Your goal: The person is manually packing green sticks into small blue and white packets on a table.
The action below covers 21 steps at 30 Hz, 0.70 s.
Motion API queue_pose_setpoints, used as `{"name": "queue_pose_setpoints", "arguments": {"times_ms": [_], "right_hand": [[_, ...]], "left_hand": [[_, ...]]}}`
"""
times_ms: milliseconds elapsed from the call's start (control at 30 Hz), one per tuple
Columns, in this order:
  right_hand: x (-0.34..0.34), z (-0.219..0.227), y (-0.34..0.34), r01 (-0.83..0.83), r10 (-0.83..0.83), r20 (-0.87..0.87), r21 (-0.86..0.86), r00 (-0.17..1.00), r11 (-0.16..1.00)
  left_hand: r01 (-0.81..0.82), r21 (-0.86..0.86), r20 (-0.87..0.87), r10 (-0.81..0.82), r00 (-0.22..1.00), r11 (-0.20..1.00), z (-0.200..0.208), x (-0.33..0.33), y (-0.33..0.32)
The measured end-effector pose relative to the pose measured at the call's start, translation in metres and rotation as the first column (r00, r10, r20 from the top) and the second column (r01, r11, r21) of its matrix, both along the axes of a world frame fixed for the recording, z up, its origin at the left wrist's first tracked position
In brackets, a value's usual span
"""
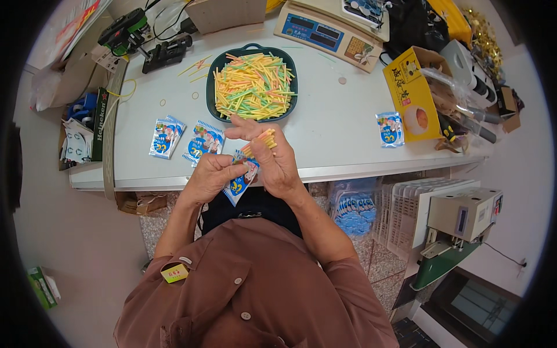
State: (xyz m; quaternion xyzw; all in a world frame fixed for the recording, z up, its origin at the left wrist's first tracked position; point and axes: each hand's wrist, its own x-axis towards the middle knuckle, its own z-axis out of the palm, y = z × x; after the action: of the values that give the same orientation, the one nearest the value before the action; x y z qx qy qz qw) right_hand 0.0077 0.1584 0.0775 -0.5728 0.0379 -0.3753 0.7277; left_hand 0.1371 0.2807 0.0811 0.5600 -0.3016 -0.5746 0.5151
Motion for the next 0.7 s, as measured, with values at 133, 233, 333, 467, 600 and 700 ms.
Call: {"name": "queue_pose_setpoints", "arguments": {"times_ms": [133, 233, 333, 467, 600, 700], "right_hand": [[-0.003, -0.004, -0.001, -0.019, 0.029, -0.108, 0.098, 0.994, 0.995], [-0.002, -0.011, -0.003, -0.026, 0.059, -0.118, 0.264, 0.991, 0.964], [0.002, -0.013, -0.006, -0.046, 0.092, -0.091, 0.418, 0.992, 0.907], [0.004, -0.011, -0.011, -0.099, 0.138, -0.045, 0.489, 0.989, 0.867], [0.004, -0.015, -0.012, -0.077, 0.144, -0.129, 0.421, 0.981, 0.904], [0.003, -0.016, -0.011, -0.100, 0.167, -0.173, 0.345, 0.971, 0.933]], "left_hand": [[-0.035, -0.006, 0.058, 0.035, 0.998, 0.999, 0.002, 0.000, 0.000], [-0.061, -0.028, 0.116, 0.064, 0.991, 0.998, 0.002, -0.002, -0.002], [-0.089, -0.028, 0.120, 0.092, 0.989, 0.996, 0.001, -0.003, -0.002], [-0.051, -0.027, 0.097, 0.053, 0.994, 0.998, -0.006, 0.001, -0.001], [-0.065, 0.001, 0.024, 0.065, 0.998, 0.998, 0.000, 0.002, -0.002], [-0.085, 0.011, 0.059, 0.084, 0.995, 0.996, -0.002, 0.002, -0.001]]}}
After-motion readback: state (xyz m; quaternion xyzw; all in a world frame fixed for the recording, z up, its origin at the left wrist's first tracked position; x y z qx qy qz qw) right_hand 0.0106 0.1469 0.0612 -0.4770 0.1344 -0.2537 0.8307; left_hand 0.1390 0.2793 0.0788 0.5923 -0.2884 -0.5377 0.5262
